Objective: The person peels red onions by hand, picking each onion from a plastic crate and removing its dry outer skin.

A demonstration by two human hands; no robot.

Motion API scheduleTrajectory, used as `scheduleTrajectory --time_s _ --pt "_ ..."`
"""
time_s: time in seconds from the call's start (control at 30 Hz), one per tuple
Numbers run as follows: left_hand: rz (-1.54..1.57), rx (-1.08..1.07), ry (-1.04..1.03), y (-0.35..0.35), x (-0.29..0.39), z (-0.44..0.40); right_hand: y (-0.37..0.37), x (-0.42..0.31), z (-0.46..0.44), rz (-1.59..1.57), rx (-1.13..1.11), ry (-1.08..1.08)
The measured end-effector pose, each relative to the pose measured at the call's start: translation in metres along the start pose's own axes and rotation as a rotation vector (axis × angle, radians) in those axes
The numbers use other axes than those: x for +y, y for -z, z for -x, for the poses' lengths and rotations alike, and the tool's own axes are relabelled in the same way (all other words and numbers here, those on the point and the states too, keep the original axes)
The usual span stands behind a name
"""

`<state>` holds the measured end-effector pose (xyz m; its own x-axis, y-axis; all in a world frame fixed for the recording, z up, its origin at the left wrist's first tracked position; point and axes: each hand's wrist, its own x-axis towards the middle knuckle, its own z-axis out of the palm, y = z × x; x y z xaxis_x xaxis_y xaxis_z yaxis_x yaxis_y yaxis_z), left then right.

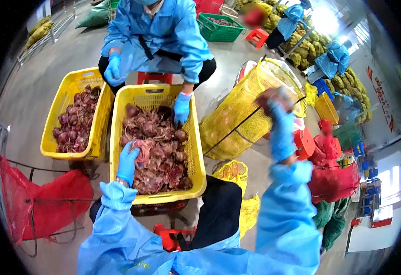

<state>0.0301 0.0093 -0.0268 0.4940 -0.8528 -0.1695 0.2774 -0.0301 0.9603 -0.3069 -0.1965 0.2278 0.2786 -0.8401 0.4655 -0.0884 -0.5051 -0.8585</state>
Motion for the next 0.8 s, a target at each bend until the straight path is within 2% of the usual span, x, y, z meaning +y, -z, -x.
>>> scheduleTrajectory --time_s 0.03,0.07,0.1,0.13,0.2,0.27,0.3,0.33,0.37,0.43,0.5,0.53,0.57,0.63,0.77,0.8 --pt "-0.029 0.039 -0.043 0.006 -0.022 -0.009 0.022 -0.012 -0.022 0.055 -0.052 -0.02" --pt "-0.037 0.015 -0.127 0.004 -0.012 -0.006 0.039 -0.008 -0.045 0.016 0.072 -0.003" --pt "-0.05 -0.003 -0.2 -0.002 -0.001 -0.002 0.077 0.007 -0.078 0.189 -0.019 0.114" --pt "-0.086 -0.009 -0.235 -0.004 0.002 0.002 0.089 0.012 -0.096 0.292 0.063 0.168" --pt "-0.131 0.001 -0.237 0.004 -0.009 -0.006 0.093 0.014 -0.111 0.592 0.221 0.357" --pt "-0.022 -0.023 -0.146 0.01 -0.014 -0.012 0.038 -0.001 -0.084 0.535 0.218 0.431" --pt "0.09 -0.066 -0.088 0.006 0.001 -0.006 0.005 -0.002 -0.064 0.425 0.129 0.406" --pt "0.024 0.013 -0.163 -0.001 0.022 0.004 -0.024 0.006 -0.044 0.336 -0.006 0.312" --pt "0.028 0.057 -0.167 0.001 0.014 -0.002 -0.044 0.032 -0.025 0.241 -0.115 0.084" --pt "0.127 0.09 -0.169 0.002 0.019 -0.002 -0.098 0.06 0.019 0.389 -0.557 0.048" --pt "0.193 0.147 -0.084 0.004 0.022 -0.006 -0.155 0.097 0.06 0.307 -0.859 -0.339" --pt "0.231 0.146 -0.043 0.007 0.029 -0.005 -0.168 0.165 0.083 0.414 -1.005 -0.29" --pt "0.241 0.155 -0.046 0.01 0.03 -0.007 -0.183 0.217 0.108 0.407 -1.099 -0.428" --pt "0.261 0.172 -0.052 0.016 0.028 -0.011 -0.214 0.27 0.144 0.979 -1.584 -0.327" --pt "0.283 0.216 0.028 0.014 0.042 -0.007 -0.215 0.308 0.222 1.182 -1.718 -0.535" --pt "0.279 0.128 0.017 0.014 0.044 -0.008 -0.218 0.301 0.227 1.229 -1.734 -0.544"
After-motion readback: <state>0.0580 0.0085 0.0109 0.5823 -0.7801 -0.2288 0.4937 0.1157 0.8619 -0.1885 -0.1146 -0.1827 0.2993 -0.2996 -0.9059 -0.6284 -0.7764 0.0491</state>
